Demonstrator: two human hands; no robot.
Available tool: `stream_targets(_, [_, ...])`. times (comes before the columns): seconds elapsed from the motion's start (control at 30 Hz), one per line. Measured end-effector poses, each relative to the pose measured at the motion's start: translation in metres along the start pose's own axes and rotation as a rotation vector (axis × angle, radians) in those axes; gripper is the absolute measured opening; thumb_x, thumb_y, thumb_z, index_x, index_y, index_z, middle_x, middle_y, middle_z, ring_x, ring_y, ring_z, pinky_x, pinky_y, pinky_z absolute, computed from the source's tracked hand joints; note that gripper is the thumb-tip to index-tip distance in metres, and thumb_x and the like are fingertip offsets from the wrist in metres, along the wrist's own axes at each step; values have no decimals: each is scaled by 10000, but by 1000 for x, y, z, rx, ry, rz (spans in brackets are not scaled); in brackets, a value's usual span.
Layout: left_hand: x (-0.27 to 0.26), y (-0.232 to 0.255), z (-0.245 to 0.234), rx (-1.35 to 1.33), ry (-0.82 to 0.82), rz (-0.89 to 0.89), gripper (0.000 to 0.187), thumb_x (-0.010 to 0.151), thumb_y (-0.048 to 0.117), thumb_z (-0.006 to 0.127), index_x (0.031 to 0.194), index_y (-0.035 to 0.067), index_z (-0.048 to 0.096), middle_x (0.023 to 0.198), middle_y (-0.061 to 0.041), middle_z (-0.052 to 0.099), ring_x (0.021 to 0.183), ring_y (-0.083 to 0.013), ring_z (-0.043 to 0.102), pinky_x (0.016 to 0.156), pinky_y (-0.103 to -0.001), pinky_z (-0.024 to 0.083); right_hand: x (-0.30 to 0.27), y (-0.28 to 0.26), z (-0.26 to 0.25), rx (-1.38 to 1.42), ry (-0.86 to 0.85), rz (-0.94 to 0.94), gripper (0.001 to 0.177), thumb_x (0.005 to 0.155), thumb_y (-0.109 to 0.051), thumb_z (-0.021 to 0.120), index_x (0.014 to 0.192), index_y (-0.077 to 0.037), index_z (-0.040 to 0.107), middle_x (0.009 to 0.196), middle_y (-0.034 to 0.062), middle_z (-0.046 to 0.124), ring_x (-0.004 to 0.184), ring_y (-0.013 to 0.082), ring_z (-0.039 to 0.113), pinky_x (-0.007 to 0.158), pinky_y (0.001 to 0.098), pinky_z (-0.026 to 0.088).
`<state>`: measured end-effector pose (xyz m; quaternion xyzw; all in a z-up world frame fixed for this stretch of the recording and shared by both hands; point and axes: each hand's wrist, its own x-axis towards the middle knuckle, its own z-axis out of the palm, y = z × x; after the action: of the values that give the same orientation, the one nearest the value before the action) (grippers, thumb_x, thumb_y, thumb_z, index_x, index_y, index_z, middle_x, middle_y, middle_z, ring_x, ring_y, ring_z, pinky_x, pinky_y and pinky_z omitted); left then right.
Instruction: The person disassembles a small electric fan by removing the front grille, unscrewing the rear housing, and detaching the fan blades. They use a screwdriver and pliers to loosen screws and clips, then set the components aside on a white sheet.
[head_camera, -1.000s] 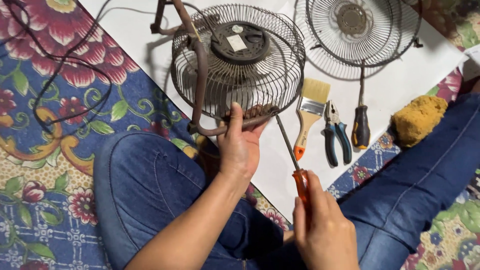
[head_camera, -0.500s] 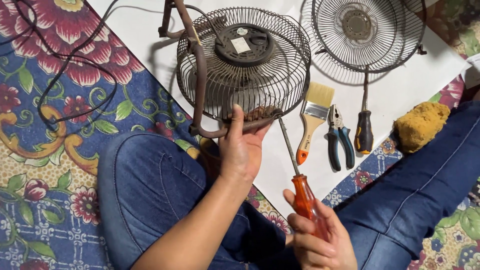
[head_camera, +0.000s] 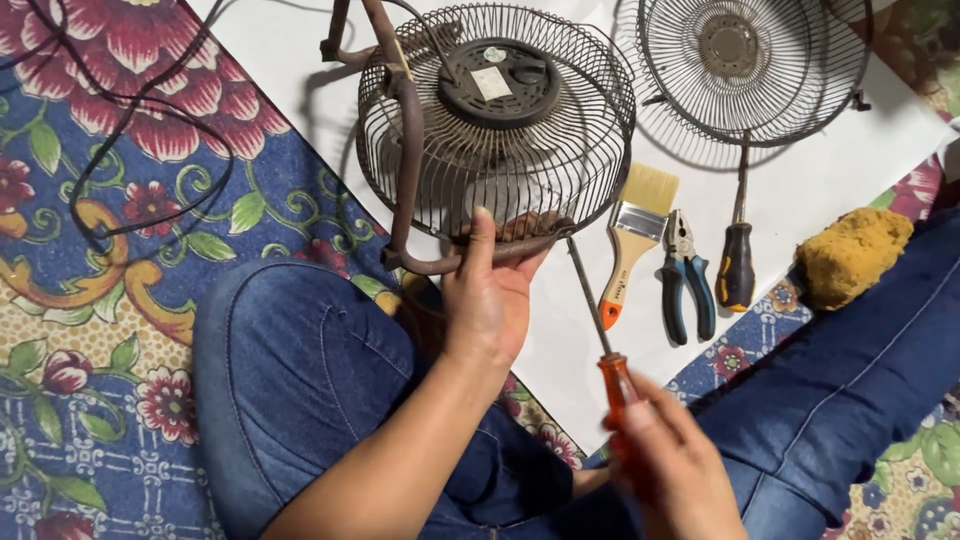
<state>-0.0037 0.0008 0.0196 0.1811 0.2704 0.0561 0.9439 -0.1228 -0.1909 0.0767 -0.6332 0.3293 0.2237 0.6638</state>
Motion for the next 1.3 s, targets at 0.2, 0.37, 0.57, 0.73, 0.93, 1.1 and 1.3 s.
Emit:
stream_targets(0.2, [0,0,1,-17,16,-19,549,930,345,701,1291,-17,501,1248,-157,618,1171,-296,643,1068,-509,479,2,-16,-22,554,-557,446,676,1012,-462,422,1459,42,472,843,153,611,470,167,502,383,286,419])
stream_targets(0.37, [0,-1,2,-18,11,-10,546,911,350,703,1294,16,502,1253,-139,615,1166,-283,642,1058,-507,484,-2,-18,-23,-61,-201,29,497,972,-315,653,1293,63,616,826,180,680,497,164,569,401,263,457])
stream_targets(0.57, [0,-2,1,-32,16,-7,546,944,332,700,1296,-30,491,1255,-162,604,1180,-306,639,1065,-519,486,0,5,-8,-572,1,-538,502,918,-195,753,1341,17,586,965,140,675,818,137,625,690,249,508])
stream_targets(0.73, [-3,0,4,-14,39,-22,547,941,320,682,1321,-22,485,1288,-176,613,1208,-308,652,1067,-508,483,8,-1,-18,304,-333,197,575,925,-278,683,1401,14,546,959,146,663,767,158,613,646,265,503])
stream_targets(0.93, [-4,1,7,-71,-13,29,567,947,296,680,1398,38,453,1331,-141,582,1194,-288,628,1091,-537,511,13,-20,-23,470,-373,277,520,902,-210,692,1375,-13,606,949,138,705,722,149,622,619,254,502])
stream_targets(1.1, [-4,-1,5,-72,-21,21,569,966,303,682,1405,14,464,1337,-156,584,1199,-296,630,1088,-527,501,-8,-19,-13,-467,142,-247,487,882,-153,700,1353,-35,655,941,132,740,684,140,630,596,245,502])
stream_targets(1.3, [-5,-5,3,-83,3,-20,613,953,329,699,1407,-10,462,1329,-153,581,1209,-277,615,1126,-509,483,-1,-9,-32,-622,206,-221,563,853,-211,767,1388,-106,626,1061,102,762,819,171,657,719,291,511])
